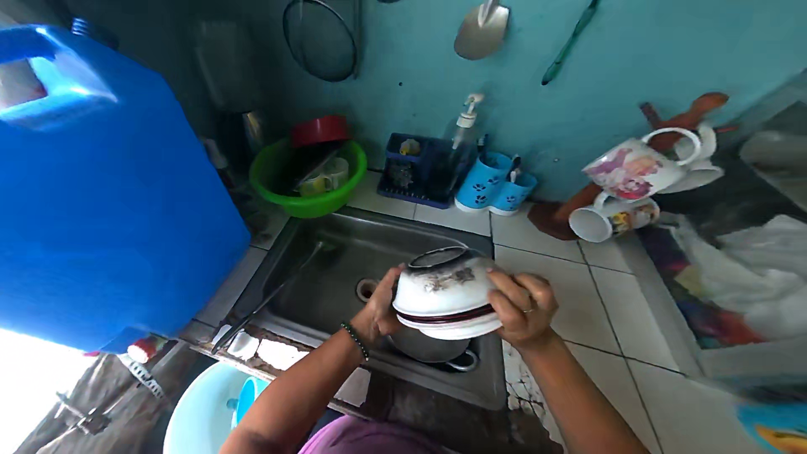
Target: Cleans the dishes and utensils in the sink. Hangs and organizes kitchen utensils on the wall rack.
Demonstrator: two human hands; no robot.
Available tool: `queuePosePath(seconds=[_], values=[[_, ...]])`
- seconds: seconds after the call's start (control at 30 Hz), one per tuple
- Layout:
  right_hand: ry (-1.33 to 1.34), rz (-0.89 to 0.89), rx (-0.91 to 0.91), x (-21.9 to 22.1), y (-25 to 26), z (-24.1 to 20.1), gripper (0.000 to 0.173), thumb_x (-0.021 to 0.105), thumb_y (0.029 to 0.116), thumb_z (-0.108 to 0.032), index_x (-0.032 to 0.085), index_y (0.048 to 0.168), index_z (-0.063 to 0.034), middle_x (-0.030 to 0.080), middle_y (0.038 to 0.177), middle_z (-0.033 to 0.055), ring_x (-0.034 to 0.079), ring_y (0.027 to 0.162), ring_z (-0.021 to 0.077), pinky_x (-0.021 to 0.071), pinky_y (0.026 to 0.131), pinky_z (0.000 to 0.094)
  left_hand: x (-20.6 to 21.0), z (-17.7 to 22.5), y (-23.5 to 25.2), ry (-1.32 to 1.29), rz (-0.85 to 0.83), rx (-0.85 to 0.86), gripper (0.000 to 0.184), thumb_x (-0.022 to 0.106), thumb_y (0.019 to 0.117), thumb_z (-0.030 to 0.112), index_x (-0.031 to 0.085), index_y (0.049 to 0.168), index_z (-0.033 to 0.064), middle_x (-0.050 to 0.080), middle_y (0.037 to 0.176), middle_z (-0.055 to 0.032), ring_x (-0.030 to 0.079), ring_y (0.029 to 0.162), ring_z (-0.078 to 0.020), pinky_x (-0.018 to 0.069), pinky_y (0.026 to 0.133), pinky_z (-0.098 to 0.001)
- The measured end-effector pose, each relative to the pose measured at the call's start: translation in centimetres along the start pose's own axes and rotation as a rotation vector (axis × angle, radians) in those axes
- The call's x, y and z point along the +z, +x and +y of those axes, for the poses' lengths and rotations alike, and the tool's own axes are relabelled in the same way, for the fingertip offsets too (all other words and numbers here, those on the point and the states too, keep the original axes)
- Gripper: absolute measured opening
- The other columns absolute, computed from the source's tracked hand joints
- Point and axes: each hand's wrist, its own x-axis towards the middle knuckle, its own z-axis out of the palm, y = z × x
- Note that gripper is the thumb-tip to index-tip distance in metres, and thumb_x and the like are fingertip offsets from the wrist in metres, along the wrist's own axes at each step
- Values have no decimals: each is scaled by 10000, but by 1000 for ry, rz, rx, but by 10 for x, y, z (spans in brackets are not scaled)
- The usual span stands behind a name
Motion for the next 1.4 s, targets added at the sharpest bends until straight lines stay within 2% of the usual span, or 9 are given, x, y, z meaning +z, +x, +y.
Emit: queuePosePath(seconds=[0.27, 0.43, 0.57, 0.73, 0.93, 1.0, 1.1, 1.27, 1.4], values=[[327, 14, 215, 4, -19, -20, 61, 415, 1096, -180, 461, 1070, -149, 566, 1319, 90, 535, 1344, 211, 390, 1181, 427, -4, -18, 1, -28, 53, 126, 504, 247, 1092, 427, 603, 1170, 79, 721, 968, -126, 720, 878, -233, 607, 755, -409], [375, -101, 370, -5, -14, -24, 279, 515, 1027, -168, 560, 1292, -90, 655, 1325, 141, 595, 1278, 247, 420, 1138, 343, -1, -29, -1, -71, 113, 149, 462, 255, 1092, 385, 596, 1125, 76, 716, 930, -120, 720, 847, -222, 610, 730, -397], [335, -231, 292, -16, -4, -15, 268, 525, 1013, -109, 671, 1235, -76, 685, 1308, 184, 647, 1230, 300, 497, 1065, 378, 2, -37, -4, -108, 92, 114, 523, 211, 1094, 431, 597, 1128, 80, 719, 927, -118, 720, 837, -221, 609, 715, -395], [365, -127, 123, -12, -6, -4, 213, 482, 1078, -111, 589, 1232, -9, 670, 1306, 211, 638, 1271, 273, 502, 1088, 348, 4, -26, -16, -96, 94, 78, 479, 269, 1090, 432, 612, 1099, 98, 718, 895, -88, 718, 815, -194, 604, 715, -370], [352, -69, 143, -16, 6, -7, 258, 469, 1090, -145, 565, 1300, -29, 635, 1385, 158, 591, 1339, 228, 485, 1115, 342, -5, 5, -34, 482, 68, -68, 683, 193, 1073, 607, 542, 1349, 88, 677, 1123, -151, 685, 923, -246, 576, 703, -404], [323, -90, 146, -16, 10, -11, 275, 465, 1093, -153, 561, 1324, -40, 624, 1408, 144, 580, 1351, 225, 477, 1123, 344, -14, 21, -39, 785, 73, -61, 736, 166, 1088, 585, 508, 1434, 33, 635, 1256, -203, 663, 1021, -284, 556, 810, -471], [259, -127, 143, -11, 15, -19, 265, 457, 1090, -132, 558, 1313, -29, 622, 1405, 157, 577, 1354, 232, 470, 1127, 345, -29, 58, -45, 1175, 52, -50, 633, 263, 1123, 464, 522, 1437, -20, 561, 1407, -261, 595, 1227, -381, 485, 979, -572], [203, -140, 180, 8, 21, -33, 264, 502, 1074, -119, 579, 1310, -29, 636, 1389, 160, 582, 1349, 243, 475, 1125, 350, -37, 126, -57, 1458, -186, 160, 459, 506, 1081, 323, 597, 1359, -31, 641, 1268, -231, 634, 1087, -293, 511, 928, -461], [187, -160, 229, 31, 37, -42, 233, 482, 1079, -118, 595, 1256, -17, 668, 1317, 188, 618, 1301, 243, 492, 1097, 336, -58, 133, -68, 1315, -476, 364, 1152, 919, 682, 210, 267, 1617, 43, 272, 1646, -238, 346, 1478, -377, 399, 1124, -551]])
